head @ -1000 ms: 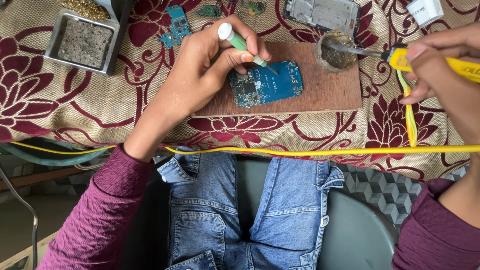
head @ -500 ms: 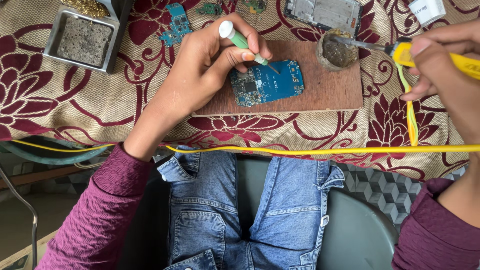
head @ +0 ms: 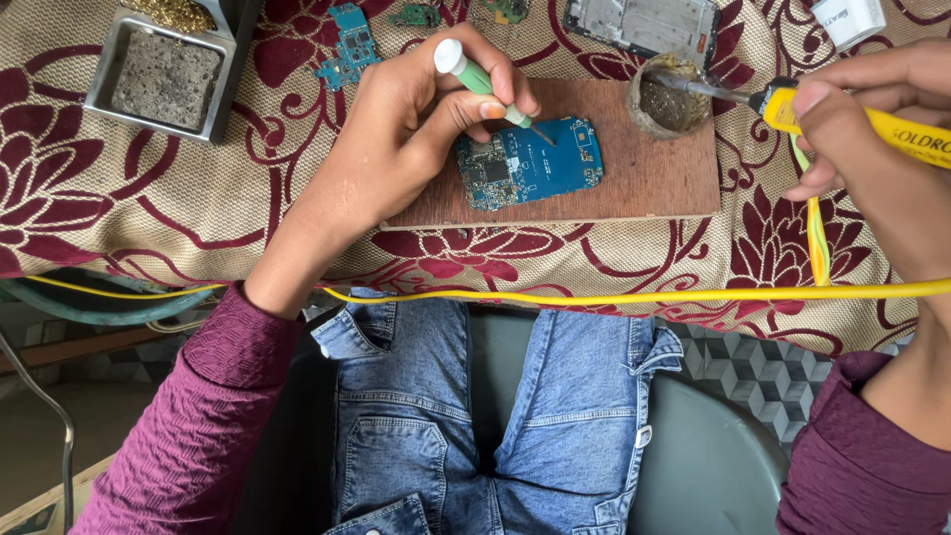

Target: The person uses a soldering iron and a green-handled tool to work on a blue circuit board placed on a wooden board. They then use a yellow toothbrush to scrub the circuit board surface.

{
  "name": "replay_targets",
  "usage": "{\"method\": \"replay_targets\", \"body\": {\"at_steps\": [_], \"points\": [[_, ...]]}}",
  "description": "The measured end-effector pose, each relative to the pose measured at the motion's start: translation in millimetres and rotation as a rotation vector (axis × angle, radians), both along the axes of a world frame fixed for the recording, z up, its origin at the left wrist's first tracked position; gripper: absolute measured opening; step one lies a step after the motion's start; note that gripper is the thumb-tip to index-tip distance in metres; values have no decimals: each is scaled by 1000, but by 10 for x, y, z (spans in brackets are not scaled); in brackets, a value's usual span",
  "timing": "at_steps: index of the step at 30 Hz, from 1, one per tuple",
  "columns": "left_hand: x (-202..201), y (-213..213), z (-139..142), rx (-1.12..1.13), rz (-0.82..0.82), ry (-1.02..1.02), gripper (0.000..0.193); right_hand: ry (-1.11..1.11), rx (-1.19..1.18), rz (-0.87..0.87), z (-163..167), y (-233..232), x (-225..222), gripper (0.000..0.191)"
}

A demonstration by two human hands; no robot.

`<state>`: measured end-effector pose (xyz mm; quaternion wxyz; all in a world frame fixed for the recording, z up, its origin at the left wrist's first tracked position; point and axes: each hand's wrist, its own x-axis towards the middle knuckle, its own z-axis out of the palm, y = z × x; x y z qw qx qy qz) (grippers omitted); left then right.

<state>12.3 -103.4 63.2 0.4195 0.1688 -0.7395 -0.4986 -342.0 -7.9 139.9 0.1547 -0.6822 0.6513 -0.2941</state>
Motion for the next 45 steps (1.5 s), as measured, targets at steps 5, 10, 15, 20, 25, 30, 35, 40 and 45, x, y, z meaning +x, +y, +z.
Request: {"method": "replay_targets", "body": {"at_steps": [5,10,15,20,25,30,35,40,45], "points": [[2,1,0,-6,4,-5,9,-102,232,-65,-50,-154,-290,25],[-2,-10,2,-7,5,-2,8,21,176,-68,-33,-145,-232,27],[0,-3,-3,0,-4,10,7,-23,181,3,13,-152,-146,28],[0,-2,-7,-10,5,3,8,49,275,-54,-179,-290,-626,28],[-7,-10,0,-13,7,3,7,92,247,-152,-409,-251,-1106,26],[-14,-9,2,1,14,5,8,65,226,-177,-339,-112,-1077,25],[-11,-8,6,20,3,23,7,-127,258,-81,-152,135,-568,24],[-15,-13,4,15,-4,38,7,-249,210,154,116,279,128,22],[-20,-11,-15,16,14,29,7,-121,146,175,305,206,594,15]]}}
